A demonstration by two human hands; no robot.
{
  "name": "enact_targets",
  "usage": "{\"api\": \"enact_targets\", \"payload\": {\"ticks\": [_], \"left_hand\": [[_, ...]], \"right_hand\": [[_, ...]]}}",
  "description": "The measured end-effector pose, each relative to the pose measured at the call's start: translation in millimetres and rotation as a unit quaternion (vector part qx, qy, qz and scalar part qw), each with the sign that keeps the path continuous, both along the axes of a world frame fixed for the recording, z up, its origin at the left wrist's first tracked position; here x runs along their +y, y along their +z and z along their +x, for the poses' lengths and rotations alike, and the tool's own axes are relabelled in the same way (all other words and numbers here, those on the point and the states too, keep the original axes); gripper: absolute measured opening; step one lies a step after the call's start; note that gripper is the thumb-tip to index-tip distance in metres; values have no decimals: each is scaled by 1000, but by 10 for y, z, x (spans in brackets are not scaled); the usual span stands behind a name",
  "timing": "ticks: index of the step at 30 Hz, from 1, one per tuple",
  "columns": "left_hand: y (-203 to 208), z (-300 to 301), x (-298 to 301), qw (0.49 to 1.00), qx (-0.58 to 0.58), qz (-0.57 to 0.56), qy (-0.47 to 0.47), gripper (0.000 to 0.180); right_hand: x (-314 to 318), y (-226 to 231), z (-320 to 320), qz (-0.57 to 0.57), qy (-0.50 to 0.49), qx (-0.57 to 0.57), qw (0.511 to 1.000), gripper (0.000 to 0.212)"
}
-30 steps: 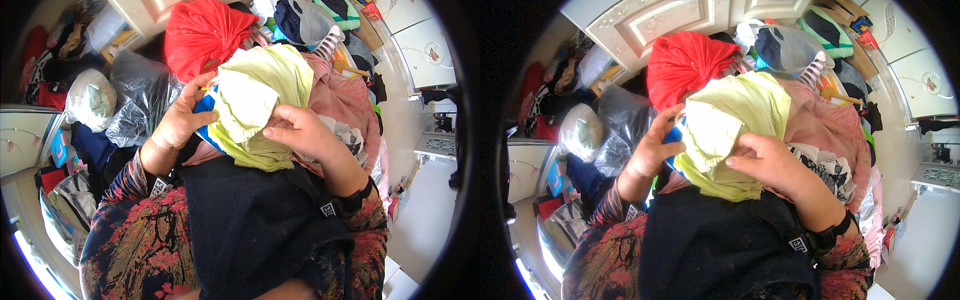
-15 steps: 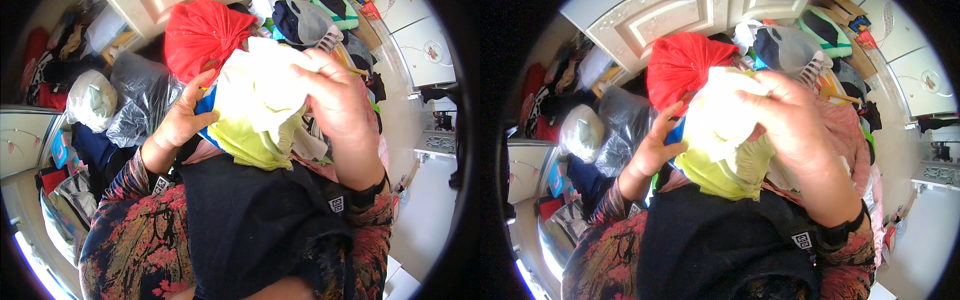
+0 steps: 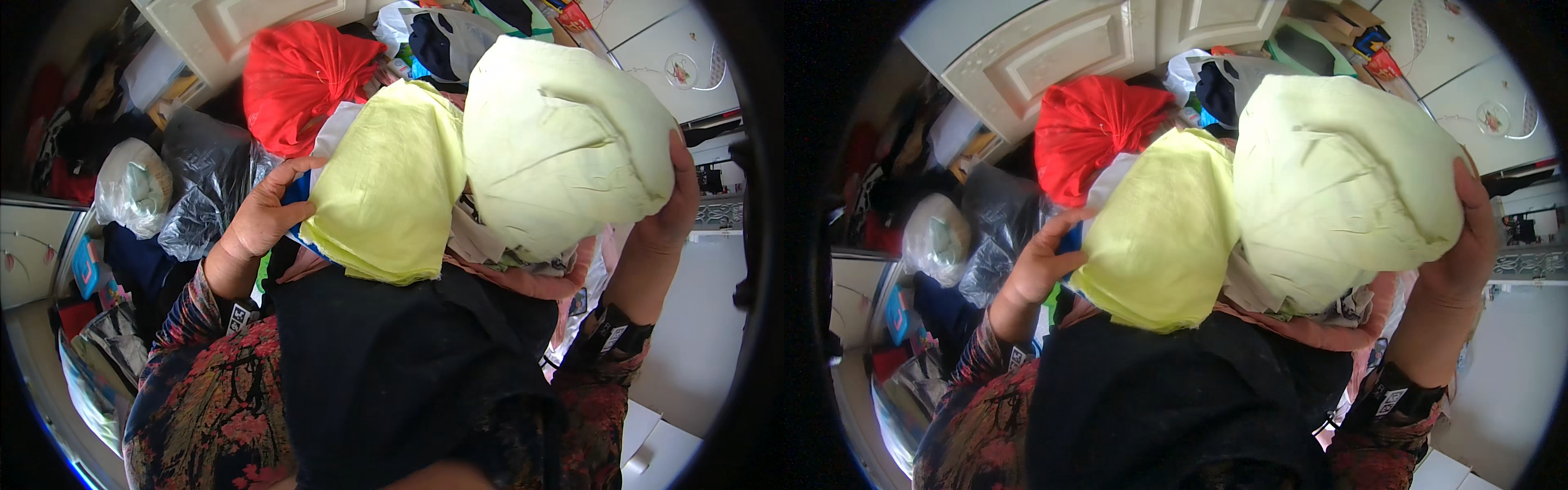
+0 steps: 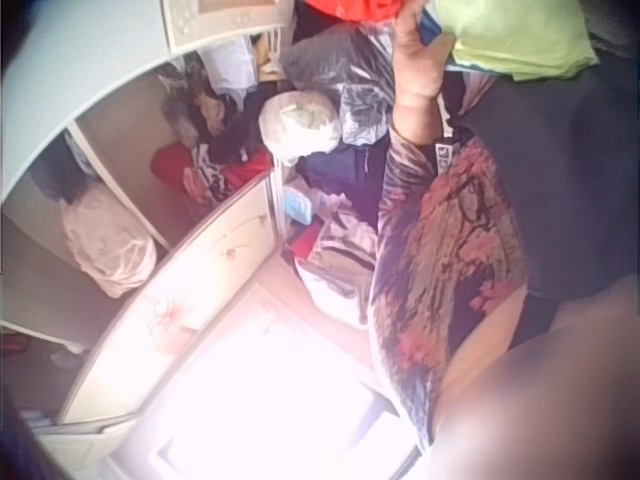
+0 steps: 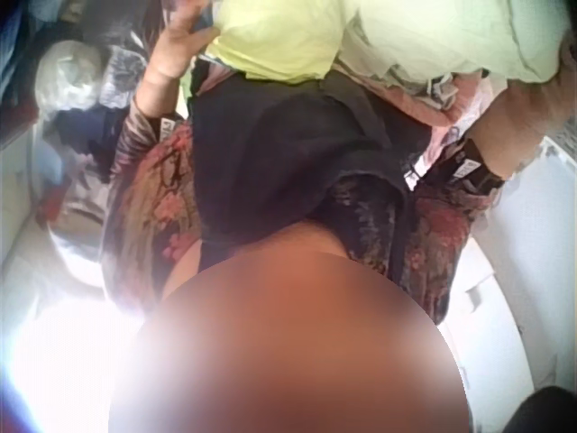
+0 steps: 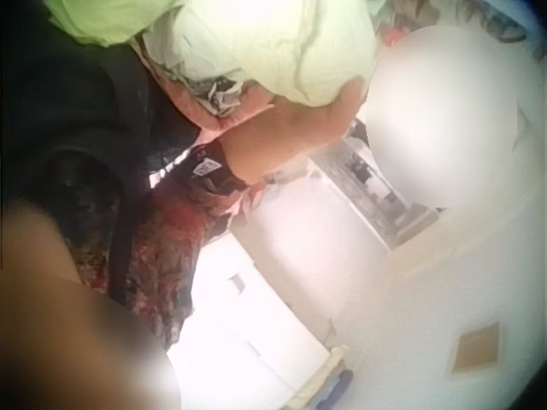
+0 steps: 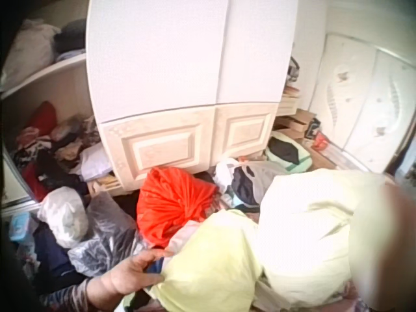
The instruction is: The person lies on a bed and folds a white sock with blue stripes, then places it into a clear plastic bag. They retrieve a pink bundle from a wardrobe, open it, and fold several small garments including a white cloth with a cartoon print and a black-and-white patterned piece. The folded items are stacked on the lap.
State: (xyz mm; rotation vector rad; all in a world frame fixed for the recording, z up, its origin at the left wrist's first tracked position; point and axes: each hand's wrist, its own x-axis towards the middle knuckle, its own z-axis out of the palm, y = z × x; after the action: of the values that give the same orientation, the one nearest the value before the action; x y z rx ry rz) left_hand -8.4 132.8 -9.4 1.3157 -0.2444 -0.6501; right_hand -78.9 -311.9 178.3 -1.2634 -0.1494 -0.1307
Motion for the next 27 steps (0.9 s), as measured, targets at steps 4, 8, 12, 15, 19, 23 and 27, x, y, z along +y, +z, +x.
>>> {"api": "enact_targets", "payload": {"ticks": [4,8,12,15,19,23,27], "left_hand": [[-9,18,10,1000,-11,10,-7,56],[53,131,25,995,-86,38,-23,60],[446,400,-12,933,-284,220,6,54],[805,517,-309,968,-229,57,-83,53],[992,383,-1001,933,-324,14,-154,66],[862,236,-1402,953,-284,-56,-90,47],[756,340,-1385,988,-100,-116,-31,31]], "right_hand": [[-263,97,-212,48,2,-9,999,39],[-288,37,-241,30,-7,4,1000,40],[-107,-197,-97,77,-20,80,994,43],[221,-350,108,129,14,95,987,47],[893,-477,326,151,4,126,980,32],[1269,-601,391,107,0,155,982,39],[1330,-638,369,44,16,113,992,39]]}}
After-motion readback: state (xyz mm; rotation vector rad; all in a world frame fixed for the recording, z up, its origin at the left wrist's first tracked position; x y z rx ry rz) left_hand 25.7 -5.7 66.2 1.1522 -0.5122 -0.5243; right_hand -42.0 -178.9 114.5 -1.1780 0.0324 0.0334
